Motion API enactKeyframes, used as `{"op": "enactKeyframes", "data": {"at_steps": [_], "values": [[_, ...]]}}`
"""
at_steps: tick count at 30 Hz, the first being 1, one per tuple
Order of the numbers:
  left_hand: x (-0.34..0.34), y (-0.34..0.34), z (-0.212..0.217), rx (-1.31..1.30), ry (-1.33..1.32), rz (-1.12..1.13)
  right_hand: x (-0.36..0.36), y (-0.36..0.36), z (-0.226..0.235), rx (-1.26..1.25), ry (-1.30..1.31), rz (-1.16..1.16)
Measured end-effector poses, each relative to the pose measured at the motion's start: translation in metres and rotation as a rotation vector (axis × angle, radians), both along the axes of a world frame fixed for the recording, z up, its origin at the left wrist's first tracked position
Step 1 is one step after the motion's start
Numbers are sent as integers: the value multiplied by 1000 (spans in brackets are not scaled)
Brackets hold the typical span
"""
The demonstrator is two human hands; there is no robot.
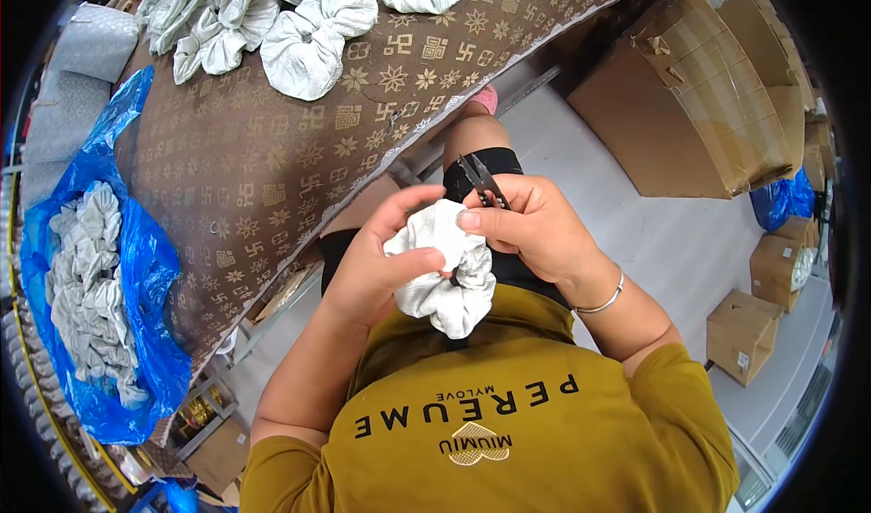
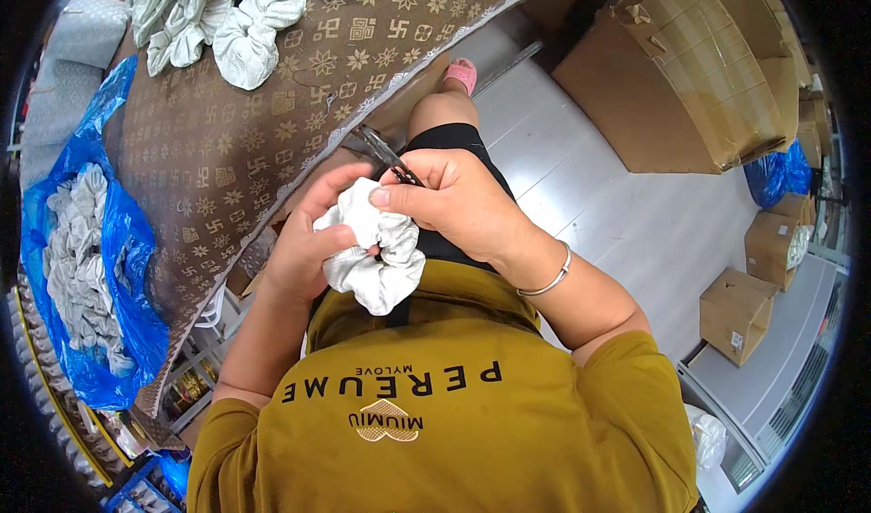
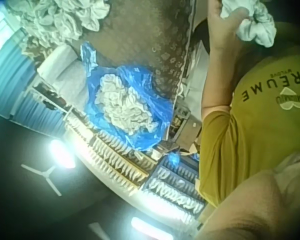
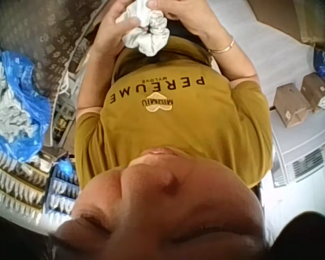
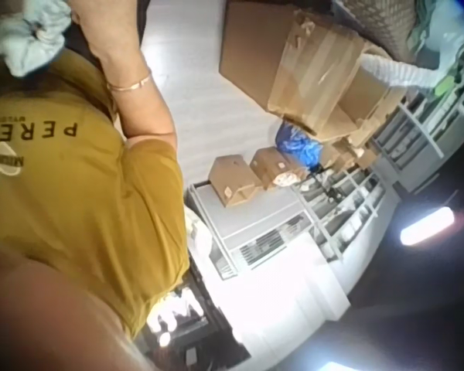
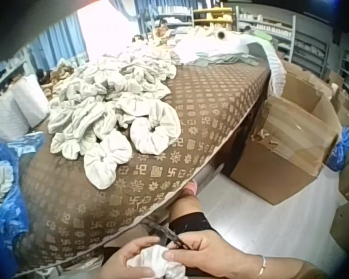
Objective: The person trims loose threads from fabric scrunchies using thread snips, turning each scrunchie in hand and placing them aside.
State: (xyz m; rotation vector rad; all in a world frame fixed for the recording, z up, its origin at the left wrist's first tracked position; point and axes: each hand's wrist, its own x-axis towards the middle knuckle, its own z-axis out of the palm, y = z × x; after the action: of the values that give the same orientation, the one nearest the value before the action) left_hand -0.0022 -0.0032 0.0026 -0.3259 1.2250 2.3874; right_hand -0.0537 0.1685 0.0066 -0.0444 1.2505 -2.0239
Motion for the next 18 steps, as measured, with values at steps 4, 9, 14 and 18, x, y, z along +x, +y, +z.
{"op": "enactKeyframes", "data": {"at_steps": [4,9,14,18], "values": [[-1,1,1,-44,-73,25,0,-2,0,48,100,-31],[-1,1,4,-99,-82,3,-7,7,-4,45,21,-142],[0,-1,3,-92,-99,25,-17,21,8,146,106,-32],[0,-3,3,-6,-86,38,-13,33,-3,193,342,117]]}}
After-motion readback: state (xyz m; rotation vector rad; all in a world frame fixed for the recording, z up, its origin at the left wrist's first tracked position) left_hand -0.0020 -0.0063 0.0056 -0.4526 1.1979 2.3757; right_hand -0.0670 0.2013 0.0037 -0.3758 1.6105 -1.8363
